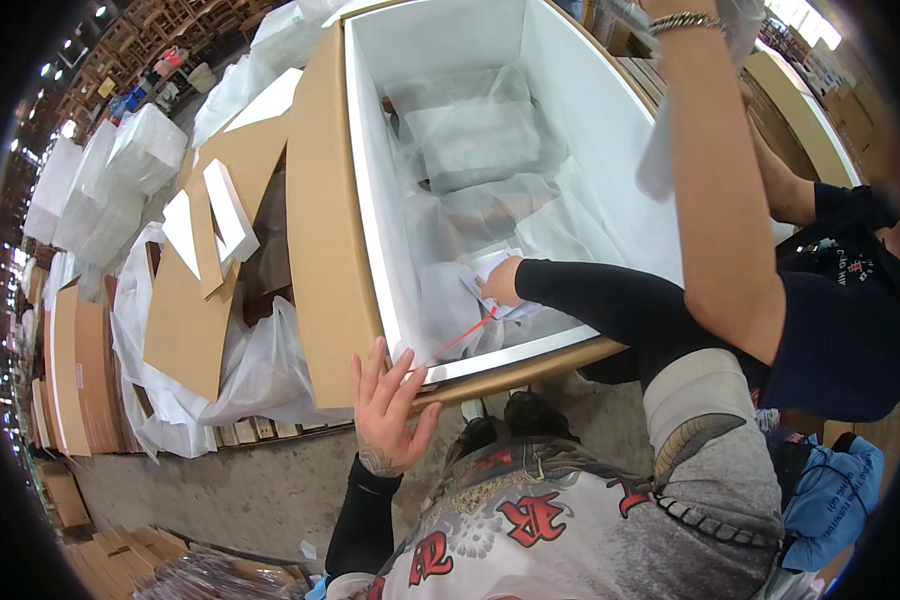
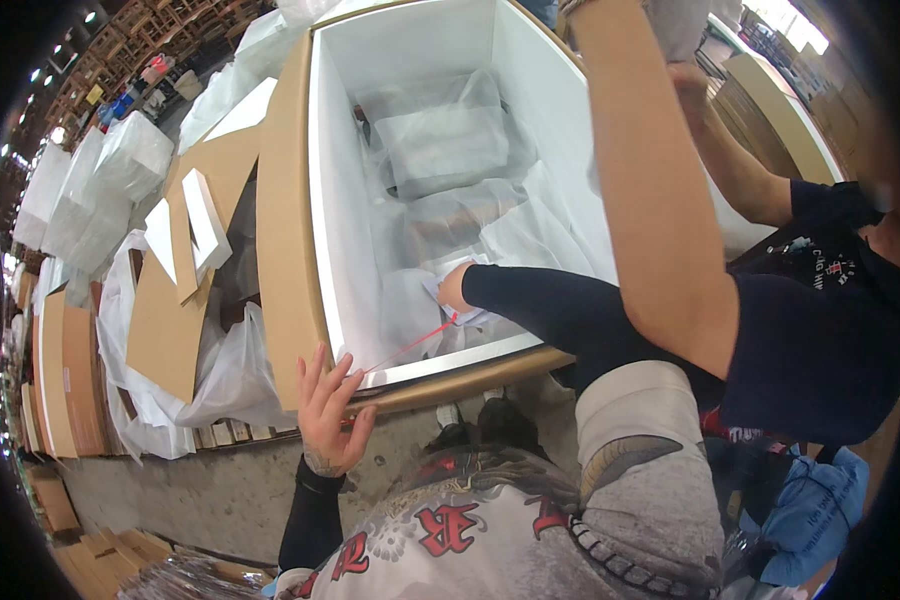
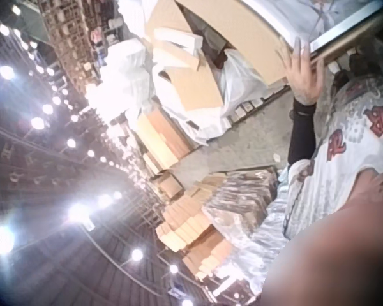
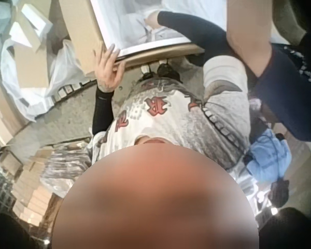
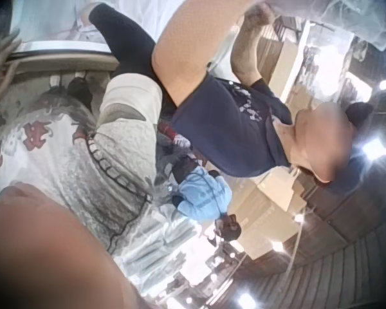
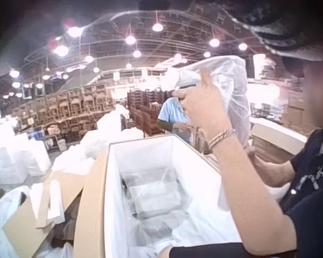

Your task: The person places protective foam and plastic wrap into a large cardboard box, adds wooden slats and hardware, then closes the box with a lid and foam inserts. The task occurs in a warehouse with other workers nearby.

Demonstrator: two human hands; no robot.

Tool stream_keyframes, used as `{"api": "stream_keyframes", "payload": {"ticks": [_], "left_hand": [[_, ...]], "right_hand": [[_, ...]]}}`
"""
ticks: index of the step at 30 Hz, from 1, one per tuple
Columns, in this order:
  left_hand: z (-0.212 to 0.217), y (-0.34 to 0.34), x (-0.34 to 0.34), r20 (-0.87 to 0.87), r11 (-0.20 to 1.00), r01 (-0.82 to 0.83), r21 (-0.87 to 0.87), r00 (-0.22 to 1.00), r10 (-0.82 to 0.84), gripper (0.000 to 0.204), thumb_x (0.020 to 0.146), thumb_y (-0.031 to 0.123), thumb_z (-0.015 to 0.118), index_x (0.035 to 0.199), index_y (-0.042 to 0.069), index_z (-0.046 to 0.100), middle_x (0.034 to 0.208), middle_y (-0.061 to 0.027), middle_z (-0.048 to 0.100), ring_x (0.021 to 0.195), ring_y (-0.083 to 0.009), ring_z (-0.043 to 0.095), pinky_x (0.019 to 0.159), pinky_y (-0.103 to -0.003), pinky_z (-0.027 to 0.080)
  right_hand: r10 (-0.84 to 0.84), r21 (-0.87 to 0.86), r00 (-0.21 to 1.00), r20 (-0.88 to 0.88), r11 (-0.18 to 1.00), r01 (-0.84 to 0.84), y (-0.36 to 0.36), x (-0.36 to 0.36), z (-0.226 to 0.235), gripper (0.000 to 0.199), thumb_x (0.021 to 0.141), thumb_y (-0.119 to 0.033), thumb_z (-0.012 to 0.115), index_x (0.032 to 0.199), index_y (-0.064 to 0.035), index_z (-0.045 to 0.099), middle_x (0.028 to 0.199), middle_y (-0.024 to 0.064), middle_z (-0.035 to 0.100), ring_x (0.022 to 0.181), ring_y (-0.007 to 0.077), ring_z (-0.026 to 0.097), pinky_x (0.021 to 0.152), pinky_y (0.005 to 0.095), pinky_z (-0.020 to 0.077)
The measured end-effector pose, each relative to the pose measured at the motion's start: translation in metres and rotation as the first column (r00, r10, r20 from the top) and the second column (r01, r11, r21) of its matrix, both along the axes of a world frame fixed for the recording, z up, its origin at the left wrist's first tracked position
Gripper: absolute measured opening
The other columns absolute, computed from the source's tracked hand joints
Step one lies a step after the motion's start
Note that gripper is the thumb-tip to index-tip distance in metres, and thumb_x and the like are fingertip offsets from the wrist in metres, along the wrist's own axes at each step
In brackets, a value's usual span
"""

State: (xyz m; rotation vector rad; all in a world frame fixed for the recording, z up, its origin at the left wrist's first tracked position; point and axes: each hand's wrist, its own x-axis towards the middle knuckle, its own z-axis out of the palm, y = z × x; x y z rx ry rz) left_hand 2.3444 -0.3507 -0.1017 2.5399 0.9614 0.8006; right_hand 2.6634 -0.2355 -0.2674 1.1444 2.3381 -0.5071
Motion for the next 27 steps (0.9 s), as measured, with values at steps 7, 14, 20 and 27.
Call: {"api": "stream_keyframes", "payload": {"ticks": [7, 14, 20, 27], "left_hand": [[-0.002, -0.020, -0.015, 0.042, 0.995, -0.096, -0.024, 0.994, 0.097, 0.042, 0.083, 0.021, 0.074, 0.123, 0.006, 0.069, 0.138, -0.0125, 0.062, 0.142, -0.0428, 0.043, 0.118, -0.064, 0.023], [-0.016, -0.033, -0.039, 0.058, 0.970, -0.228, -0.080, 0.971, 0.233, 0.040, 0.084, 0.018, 0.072, 0.121, 0.006, 0.070, 0.134, -0.0113, 0.065, 0.139, -0.0422, 0.047, 0.117, -0.063, 0.027], [-0.017, -0.025, -0.040, 0.124, 0.971, -0.230, -0.059, 0.964, 0.236, 0.037, 0.085, 0.015, 0.070, 0.121, 0.006, 0.071, 0.131, -0.0125, 0.066, 0.137, -0.0428, 0.050, 0.116, -0.062, 0.029], [-0.003, -0.014, -0.030, 0.153, 0.996, -0.093, 0.015, 0.984, 0.090, 0.039, 0.085, 0.011, 0.070, 0.124, 0.005, 0.069, 0.134, -0.0143, 0.064, 0.137, -0.0435, 0.049, 0.116, -0.062, 0.029]], "right_hand": [[-0.003, -0.101, 0.933, 0.360, 0.994, 0.042, 0.007, -0.031, -0.048, 0.050, 0.098, -0.030, 0.053, 0.148, -0.0339, 0.051, 0.146, 0.0106, 0.054, 0.123, 0.0364, 0.062, 0.092, 0.0539, 0.0549], [0.020, 0.105, 1.000, 0.017, 0.994, -0.022, 0.031, -0.064, -0.066, 0.047, 0.095, -0.024, 0.055, 0.141, -0.0118, 0.055, 0.140, 0.0125, 0.059, 0.122, 0.0317, 0.063, 0.095, 0.0525, 0.0520], [0.316, -0.113, 0.949, 0.014, 0.943, -0.313, 0.027, -0.083, -0.094, 0.044, 0.094, -0.018, 0.052, 0.137, -0.0087, 0.059, 0.130, 0.0146, 0.067, 0.120, 0.0318, 0.064, 0.097, 0.0468, 0.0507], [0.116, -0.008, 0.993, -0.027, 0.993, -0.116, 0.036, -0.105, 0.058, 0.027, 0.085, -0.011, 0.057, 0.105, -0.0011, 0.073, 0.102, 0.0178, 0.074, 0.099, 0.0374, 0.070, 0.082, 0.0480, 0.0559]]}}
